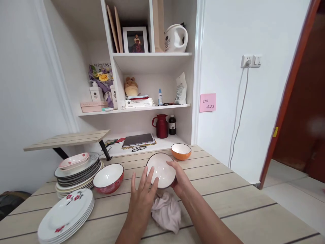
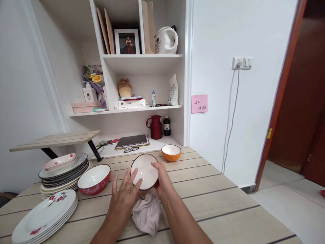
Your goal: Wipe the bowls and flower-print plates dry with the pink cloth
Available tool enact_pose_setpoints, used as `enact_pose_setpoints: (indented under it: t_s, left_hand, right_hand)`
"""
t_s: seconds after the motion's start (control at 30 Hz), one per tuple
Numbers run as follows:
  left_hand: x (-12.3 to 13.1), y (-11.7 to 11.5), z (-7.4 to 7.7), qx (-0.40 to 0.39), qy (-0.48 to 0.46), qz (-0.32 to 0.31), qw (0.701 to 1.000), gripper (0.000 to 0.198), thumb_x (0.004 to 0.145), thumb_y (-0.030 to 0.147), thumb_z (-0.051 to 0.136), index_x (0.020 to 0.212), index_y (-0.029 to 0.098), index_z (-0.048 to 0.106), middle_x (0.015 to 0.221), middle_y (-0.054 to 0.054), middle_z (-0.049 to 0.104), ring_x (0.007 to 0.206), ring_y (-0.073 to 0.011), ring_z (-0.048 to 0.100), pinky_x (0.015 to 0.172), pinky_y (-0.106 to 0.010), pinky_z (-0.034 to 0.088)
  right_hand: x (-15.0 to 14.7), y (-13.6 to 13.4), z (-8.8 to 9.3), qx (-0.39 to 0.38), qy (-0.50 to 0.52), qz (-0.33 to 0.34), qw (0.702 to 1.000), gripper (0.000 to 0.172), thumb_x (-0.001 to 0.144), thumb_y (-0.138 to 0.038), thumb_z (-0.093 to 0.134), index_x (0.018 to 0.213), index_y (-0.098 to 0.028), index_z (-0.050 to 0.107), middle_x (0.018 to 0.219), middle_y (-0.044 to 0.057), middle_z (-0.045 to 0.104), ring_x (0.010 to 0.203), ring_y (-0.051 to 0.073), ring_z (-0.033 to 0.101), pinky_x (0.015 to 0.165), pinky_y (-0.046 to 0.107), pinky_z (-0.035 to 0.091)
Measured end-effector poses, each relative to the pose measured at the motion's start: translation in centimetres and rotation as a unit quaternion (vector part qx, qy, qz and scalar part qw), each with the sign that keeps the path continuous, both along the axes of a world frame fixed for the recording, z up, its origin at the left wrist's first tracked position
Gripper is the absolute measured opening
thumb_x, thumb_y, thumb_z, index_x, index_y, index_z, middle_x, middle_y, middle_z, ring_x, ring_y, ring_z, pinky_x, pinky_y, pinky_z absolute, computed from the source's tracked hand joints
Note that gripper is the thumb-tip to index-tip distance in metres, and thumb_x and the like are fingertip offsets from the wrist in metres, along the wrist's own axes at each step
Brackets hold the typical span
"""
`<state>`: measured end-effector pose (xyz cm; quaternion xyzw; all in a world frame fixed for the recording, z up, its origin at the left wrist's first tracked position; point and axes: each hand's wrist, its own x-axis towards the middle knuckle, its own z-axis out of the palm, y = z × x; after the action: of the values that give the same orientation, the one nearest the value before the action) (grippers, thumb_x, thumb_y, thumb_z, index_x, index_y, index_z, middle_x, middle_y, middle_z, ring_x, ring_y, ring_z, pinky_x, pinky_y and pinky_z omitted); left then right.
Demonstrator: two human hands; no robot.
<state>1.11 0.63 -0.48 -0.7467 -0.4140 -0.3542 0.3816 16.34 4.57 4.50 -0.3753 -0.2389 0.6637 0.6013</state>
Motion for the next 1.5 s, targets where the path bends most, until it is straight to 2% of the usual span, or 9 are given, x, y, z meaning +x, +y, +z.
enact_pose_setpoints:
  t_s: [0.3, 0.47, 0.63, 0.8, 0.87, 1.07, 1.2, 1.3, 1.5]
  left_hand:
    - [-2.5, 1.5, -1.2, -0.1, -0.08, -0.222, 0.966, 0.026, 0.09, 0.014, 0.049, 0.104, 0.023, 0.069, 0.099, -0.004, 0.076, 0.093, -0.0189, 0.072, 0.101, -0.04, 0.05]
    - [-2.3, -0.4, 0.6, -0.295, -0.519, -0.176, 0.783, 0.031, 0.083, 0.042, 0.064, 0.101, 0.018, 0.072, 0.09, -0.008, 0.077, 0.084, -0.0255, 0.07, 0.077, -0.034, 0.055]
    - [-2.7, -1.4, 2.7, -0.342, -0.653, -0.249, 0.628, 0.039, 0.075, 0.046, 0.072, 0.1, 0.016, 0.071, 0.1, -0.008, 0.075, 0.101, -0.0265, 0.066, 0.09, -0.034, 0.049]
    - [-2.3, -1.8, 3.1, -0.372, -0.661, -0.284, 0.587, 0.036, 0.077, 0.043, 0.072, 0.099, 0.015, 0.071, 0.102, -0.007, 0.074, 0.097, -0.0224, 0.064, 0.089, -0.031, 0.047]
    - [-2.1, -2.0, 2.9, -0.39, -0.654, -0.287, 0.582, 0.035, 0.076, 0.044, 0.073, 0.095, 0.014, 0.072, 0.098, -0.008, 0.074, 0.092, -0.0218, 0.064, 0.085, -0.031, 0.048]
    - [-1.5, -3.2, 3.0, -0.428, -0.639, -0.328, 0.548, 0.038, 0.077, 0.044, 0.072, 0.101, 0.015, 0.072, 0.104, -0.009, 0.073, 0.097, -0.0228, 0.063, 0.089, -0.031, 0.046]
    - [-1.1, -3.7, 3.2, -0.439, -0.64, -0.339, 0.532, 0.039, 0.076, 0.045, 0.073, 0.101, 0.016, 0.072, 0.103, -0.009, 0.073, 0.097, -0.0229, 0.063, 0.088, -0.03, 0.046]
    - [-0.8, -3.3, 2.9, -0.445, -0.638, -0.341, 0.528, 0.041, 0.073, 0.046, 0.075, 0.1, 0.015, 0.072, 0.098, -0.008, 0.074, 0.094, -0.0237, 0.064, 0.086, -0.031, 0.047]
    - [-0.6, -1.7, 1.3, -0.446, -0.619, -0.367, 0.533, 0.046, 0.067, 0.043, 0.08, 0.103, 0.016, 0.072, 0.104, -0.011, 0.072, 0.102, -0.0291, 0.062, 0.082, -0.035, 0.05]
  right_hand:
    - [-0.3, -1.6, 0.7, 0.071, -0.088, 0.134, 0.984, 0.073, 0.077, -0.065, 0.062, 0.141, -0.037, 0.039, 0.113, 0.005, 0.067, 0.092, 0.024, 0.065, 0.075, 0.035, 0.05]
    - [1.2, -2.0, 2.9, 0.148, -0.188, 0.041, 0.97, 0.073, 0.08, -0.063, 0.059, 0.144, -0.038, 0.035, 0.123, 0.008, 0.061, 0.106, 0.027, 0.063, 0.094, 0.045, 0.045]
    - [1.8, -4.7, 0.9, 0.274, -0.527, 0.13, 0.794, 0.027, 0.07, -0.038, 0.074, 0.097, -0.034, 0.072, 0.142, 0.007, 0.05, 0.127, 0.036, 0.048, 0.099, 0.051, 0.041]
    - [1.3, -6.0, -4.0, 0.315, -0.678, 0.248, 0.616, 0.05, 0.061, -0.036, 0.08, 0.109, -0.043, 0.071, 0.147, 0.007, 0.049, 0.131, 0.045, 0.042, 0.099, 0.064, 0.035]
    - [1.3, -5.5, -5.0, 0.337, -0.653, 0.212, 0.645, 0.026, 0.073, -0.033, 0.07, 0.098, -0.038, 0.074, 0.135, 0.007, 0.06, 0.123, 0.039, 0.051, 0.098, 0.06, 0.038]
    - [2.7, -2.2, -3.0, 0.162, -0.24, 0.078, 0.954, 0.027, 0.084, -0.048, 0.06, 0.1, -0.028, 0.068, 0.107, 0.007, 0.072, 0.106, 0.028, 0.064, 0.093, 0.045, 0.048]
    - [2.1, -2.0, 0.9, 0.211, -0.134, -0.021, 0.968, 0.037, 0.082, -0.049, 0.066, 0.114, -0.03, 0.064, 0.128, 0.005, 0.064, 0.122, 0.026, 0.057, 0.103, 0.042, 0.043]
    - [0.2, -3.6, 3.4, 0.362, -0.262, -0.043, 0.893, 0.025, 0.089, -0.042, 0.059, 0.11, -0.032, 0.067, 0.124, 0.005, 0.067, 0.119, 0.027, 0.058, 0.104, 0.045, 0.04]
    - [-3.5, -3.3, 4.3, 0.607, -0.55, 0.081, 0.568, 0.029, 0.091, -0.021, 0.054, 0.106, -0.04, 0.071, 0.121, -0.002, 0.07, 0.121, 0.028, 0.049, 0.104, 0.05, 0.033]
